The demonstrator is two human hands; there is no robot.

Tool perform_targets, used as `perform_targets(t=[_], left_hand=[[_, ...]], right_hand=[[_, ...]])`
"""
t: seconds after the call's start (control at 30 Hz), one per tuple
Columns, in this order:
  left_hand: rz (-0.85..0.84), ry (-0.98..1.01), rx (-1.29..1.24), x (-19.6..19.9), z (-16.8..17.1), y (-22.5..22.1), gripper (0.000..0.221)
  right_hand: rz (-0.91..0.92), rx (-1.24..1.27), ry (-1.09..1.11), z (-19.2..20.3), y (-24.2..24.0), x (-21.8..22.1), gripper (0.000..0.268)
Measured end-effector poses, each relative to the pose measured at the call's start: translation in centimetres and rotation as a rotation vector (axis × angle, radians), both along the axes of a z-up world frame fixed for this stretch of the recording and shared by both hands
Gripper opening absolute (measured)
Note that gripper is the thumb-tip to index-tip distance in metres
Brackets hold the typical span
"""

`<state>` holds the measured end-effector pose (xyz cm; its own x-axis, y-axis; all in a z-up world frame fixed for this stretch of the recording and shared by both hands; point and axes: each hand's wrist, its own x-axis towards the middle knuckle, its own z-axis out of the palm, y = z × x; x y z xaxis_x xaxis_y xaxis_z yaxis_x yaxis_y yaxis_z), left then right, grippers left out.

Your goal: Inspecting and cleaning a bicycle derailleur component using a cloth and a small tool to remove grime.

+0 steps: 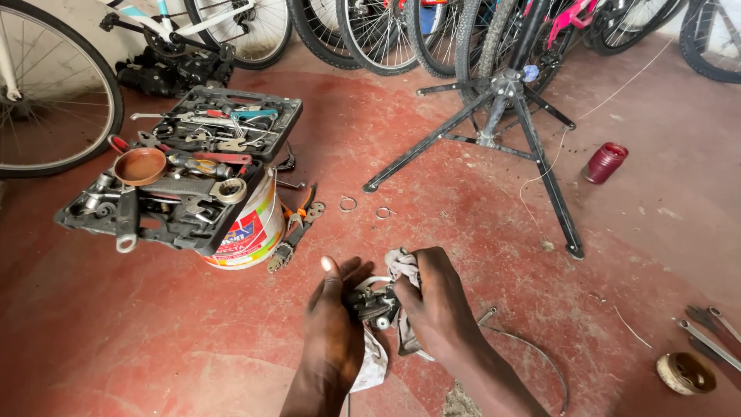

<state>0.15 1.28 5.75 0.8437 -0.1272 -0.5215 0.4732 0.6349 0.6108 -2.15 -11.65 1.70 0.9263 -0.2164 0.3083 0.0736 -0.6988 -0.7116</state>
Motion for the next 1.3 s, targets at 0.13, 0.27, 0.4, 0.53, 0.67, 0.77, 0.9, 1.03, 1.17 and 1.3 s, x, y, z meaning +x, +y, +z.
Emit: perform_targets(t=[0.13,0.27,0.4,0.53,0.67,0.77,0.9,1.03,1.17,1.3], left_hand=[[-0.055,0.084,-0.148,0.9,-4.0,0.3,0.057],[0.045,0.137,-0.403,0.8,-4.5,0.6,0.05],[0.038,0.117,-0.429,0.3,-2.7,0.1,0.049],[-0.02,0.031,-0.465,0.1,-3.6,0.0,0.055],[0.034,-0.006,-0.492,0.5,-4.1,0.7,0.05],[0.077,-0.023,-0.552,0.7,-4.4,0.5,0.045],[0.151,0.248,-0.527,0.1,-2.0,-0.1,0.063],[-0.08,0.207,-0.405,-0.5,-3.9,-0.5,0.052],[-0.004,0.174,-0.46,-0.1,-3.2,-0.1,0.05],[0.076,0.155,-0.479,0.3,-2.2,0.4,0.054]], right_hand=[[-0.029,0.069,0.017,1.0,0.8,-0.1,0.022],[0.031,0.147,0.12,2.3,0.7,-0.1,0.022],[0.086,0.006,0.089,2.3,0.3,-0.2,0.024],[-0.001,-0.08,0.147,1.7,1.5,-0.2,0.032],[-0.026,-0.044,0.035,2.1,3.1,-0.8,0.035],[-0.104,0.158,-0.038,2.0,3.5,-0.7,0.037],[-0.182,0.256,-0.095,3.3,4.1,-0.9,0.059],[-0.215,0.234,-0.135,2.3,3.6,-1.1,0.048],[-0.294,0.143,0.148,3.3,2.4,-0.8,0.04],[-0.261,0.063,0.424,3.8,2.3,-0.7,0.014]])
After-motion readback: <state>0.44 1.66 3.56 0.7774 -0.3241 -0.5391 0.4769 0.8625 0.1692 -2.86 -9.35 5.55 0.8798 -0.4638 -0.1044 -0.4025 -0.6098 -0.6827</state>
